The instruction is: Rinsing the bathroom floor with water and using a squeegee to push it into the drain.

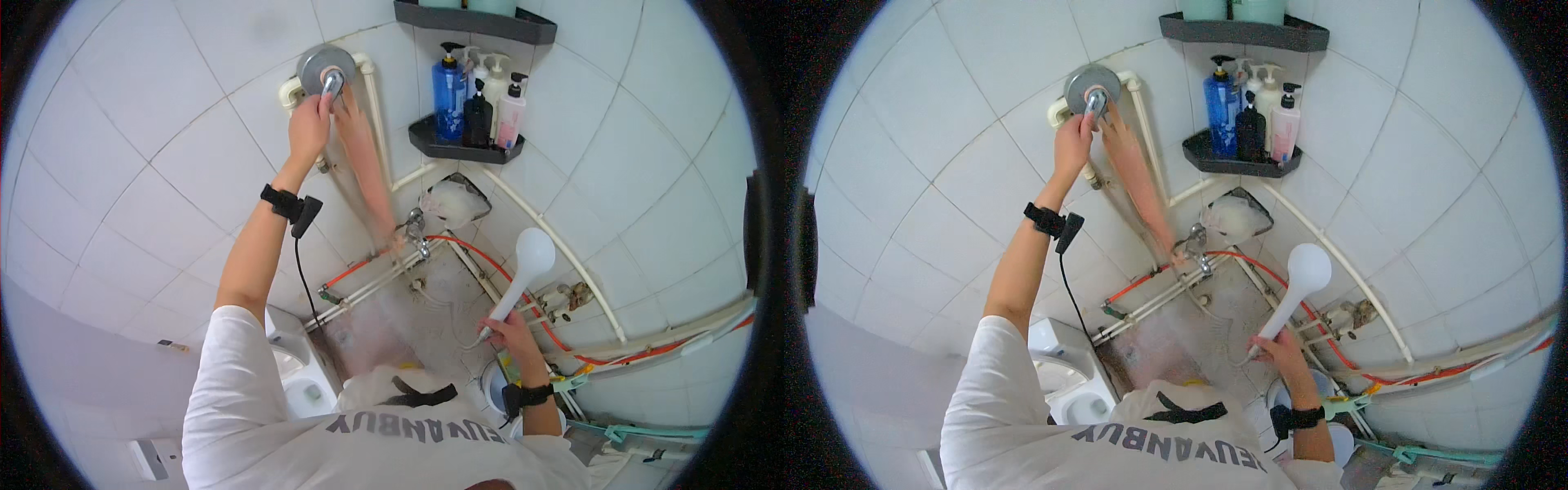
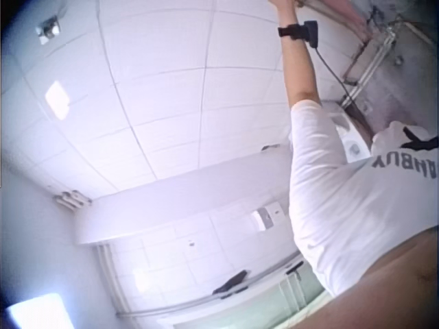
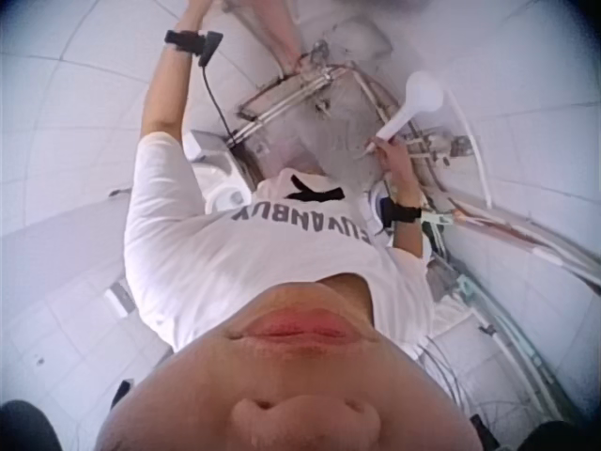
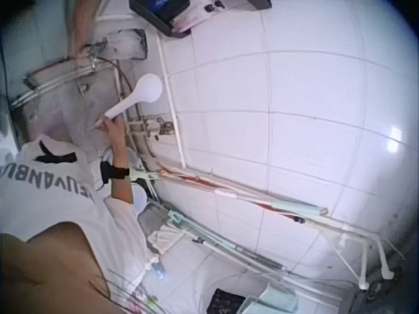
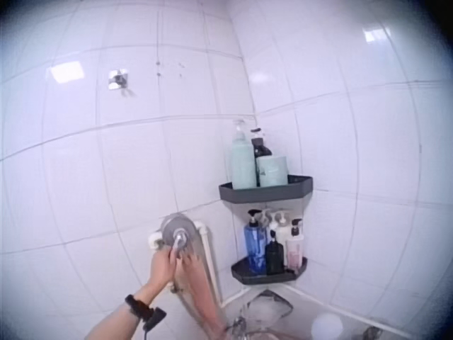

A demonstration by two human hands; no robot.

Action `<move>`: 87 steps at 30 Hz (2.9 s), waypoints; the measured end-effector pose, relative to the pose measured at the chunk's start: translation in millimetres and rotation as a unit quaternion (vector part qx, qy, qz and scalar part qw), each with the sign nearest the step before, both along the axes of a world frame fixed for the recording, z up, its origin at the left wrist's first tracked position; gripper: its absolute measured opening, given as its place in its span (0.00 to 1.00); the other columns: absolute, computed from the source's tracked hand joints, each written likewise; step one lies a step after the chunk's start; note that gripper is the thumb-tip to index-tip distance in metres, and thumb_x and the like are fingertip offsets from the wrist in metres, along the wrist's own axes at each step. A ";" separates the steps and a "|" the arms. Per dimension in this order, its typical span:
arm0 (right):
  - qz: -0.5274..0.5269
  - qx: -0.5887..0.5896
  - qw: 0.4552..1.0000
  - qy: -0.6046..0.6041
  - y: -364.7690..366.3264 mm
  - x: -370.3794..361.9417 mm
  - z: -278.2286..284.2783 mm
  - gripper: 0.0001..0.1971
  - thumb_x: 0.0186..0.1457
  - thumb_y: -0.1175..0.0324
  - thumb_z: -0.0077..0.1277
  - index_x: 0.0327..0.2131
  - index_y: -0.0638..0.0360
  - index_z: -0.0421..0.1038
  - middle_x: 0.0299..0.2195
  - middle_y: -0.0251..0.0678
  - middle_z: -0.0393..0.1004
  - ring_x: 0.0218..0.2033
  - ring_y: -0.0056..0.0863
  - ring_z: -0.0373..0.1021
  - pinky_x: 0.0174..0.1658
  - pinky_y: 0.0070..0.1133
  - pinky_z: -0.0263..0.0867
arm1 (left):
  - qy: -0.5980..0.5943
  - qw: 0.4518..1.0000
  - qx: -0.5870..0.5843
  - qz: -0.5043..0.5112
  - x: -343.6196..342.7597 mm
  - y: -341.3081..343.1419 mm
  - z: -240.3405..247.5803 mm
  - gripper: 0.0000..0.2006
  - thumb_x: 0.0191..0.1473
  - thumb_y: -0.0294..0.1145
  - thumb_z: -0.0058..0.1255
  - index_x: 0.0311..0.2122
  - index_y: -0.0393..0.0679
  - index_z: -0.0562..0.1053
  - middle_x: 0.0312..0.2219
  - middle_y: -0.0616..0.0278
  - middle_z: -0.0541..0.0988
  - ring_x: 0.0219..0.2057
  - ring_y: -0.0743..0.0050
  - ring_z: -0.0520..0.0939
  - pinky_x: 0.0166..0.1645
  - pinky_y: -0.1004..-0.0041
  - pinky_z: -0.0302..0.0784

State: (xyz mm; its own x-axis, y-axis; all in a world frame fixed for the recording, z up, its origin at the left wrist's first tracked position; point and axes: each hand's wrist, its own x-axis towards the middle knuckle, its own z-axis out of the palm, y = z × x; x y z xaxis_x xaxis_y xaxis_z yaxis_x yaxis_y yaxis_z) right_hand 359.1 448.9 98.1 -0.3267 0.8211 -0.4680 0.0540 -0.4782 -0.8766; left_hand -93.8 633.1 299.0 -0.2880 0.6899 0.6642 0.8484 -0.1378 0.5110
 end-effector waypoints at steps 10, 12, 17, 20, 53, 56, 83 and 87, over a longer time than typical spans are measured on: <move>-0.037 -0.031 0.998 0.043 12.9 2.2 -40.5 0.13 0.52 0.71 0.53 0.40 0.59 0.63 0.33 0.37 0.75 0.35 0.26 0.74 0.33 0.22 0.73 | 0.034 0.996 -0.076 0.024 -7.2 25.8 14.5 0.17 0.57 0.43 0.43 0.32 0.40 0.75 0.24 0.49 0.77 0.27 0.52 0.79 0.32 0.61 0.71; -0.027 -0.033 0.992 0.123 16.6 4.7 -54.4 0.13 0.52 0.72 0.53 0.40 0.59 0.64 0.34 0.37 0.75 0.36 0.27 0.74 0.33 0.24 0.73 | -0.042 0.995 -0.090 -0.021 -34.1 35.5 11.7 0.19 0.58 0.47 0.41 0.30 0.40 0.75 0.19 0.55 0.75 0.18 0.63 0.75 0.25 0.68 0.69; -0.067 -0.078 0.983 0.150 9.4 8.3 -53.7 0.12 0.52 0.73 0.51 0.41 0.60 0.63 0.37 0.40 0.74 0.37 0.31 0.74 0.36 0.28 0.73 | -0.153 0.975 -0.126 -0.103 -32.4 34.5 4.5 0.24 0.57 0.55 0.40 0.34 0.40 0.75 0.22 0.60 0.77 0.13 0.75 0.76 0.18 0.78 0.69; -0.072 -0.093 0.976 0.182 3.8 8.2 -59.4 0.12 0.53 0.73 0.50 0.41 0.60 0.63 0.38 0.40 0.73 0.38 0.34 0.74 0.36 0.28 0.74 | -0.170 0.975 -0.128 -0.062 -50.4 26.4 2.3 0.25 0.56 0.55 0.42 0.40 0.39 0.73 0.28 0.57 0.79 0.20 0.70 0.80 0.26 0.76 0.74; 0.017 -0.052 0.994 0.097 -209.0 -73.8 -47.6 0.10 0.49 0.80 0.49 0.35 0.57 0.62 0.39 0.39 0.69 0.45 0.43 0.71 0.35 0.28 0.76 | -0.128 0.919 -0.165 0.333 -76.0 -813.0 -139.0 0.14 0.57 0.32 0.46 0.48 0.39 0.68 0.44 0.57 0.73 0.37 0.69 0.76 0.39 0.73 0.73; 0.099 -0.028 0.994 0.039 -234.4 -114.7 -16.2 0.10 0.48 0.79 0.49 0.34 0.57 0.62 0.38 0.39 0.70 0.45 0.42 0.71 0.36 0.28 0.76 | -0.153 0.905 -0.173 0.357 -59.6 -869.5 -143.9 0.14 0.57 0.31 0.46 0.47 0.38 0.68 0.44 0.57 0.73 0.36 0.68 0.77 0.40 0.72 0.73; 0.610 0.418 0.652 -0.167 -396.7 -489.0 -99.8 0.14 0.39 0.66 0.58 0.30 0.63 0.72 0.24 0.44 0.75 0.27 0.36 0.73 0.34 0.29 0.67 | -0.212 0.702 -0.101 0.673 133.5 -1124.7 -140.6 0.14 0.56 0.28 0.45 0.49 0.42 0.68 0.46 0.60 0.71 0.38 0.71 0.75 0.40 0.74 0.72; 0.647 0.471 0.564 -0.204 -446.9 -501.4 -121.7 0.15 0.39 0.68 0.54 0.35 0.59 0.72 0.32 0.48 0.75 0.35 0.47 0.71 0.39 0.34 0.67 | -0.228 0.692 -0.071 0.681 130.1 -1163.3 -151.4 0.13 0.55 0.27 0.46 0.46 0.40 0.69 0.43 0.59 0.71 0.36 0.71 0.75 0.40 0.73 0.73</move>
State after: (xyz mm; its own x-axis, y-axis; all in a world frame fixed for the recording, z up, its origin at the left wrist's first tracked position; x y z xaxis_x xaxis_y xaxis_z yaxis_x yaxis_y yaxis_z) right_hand -142.3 2.0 -23.6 -0.9602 -0.0347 -0.2770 0.1124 0.8601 -0.4976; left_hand 36.3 -530.1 147.7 -0.8930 -0.3785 0.2433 -0.1118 0.7104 0.6949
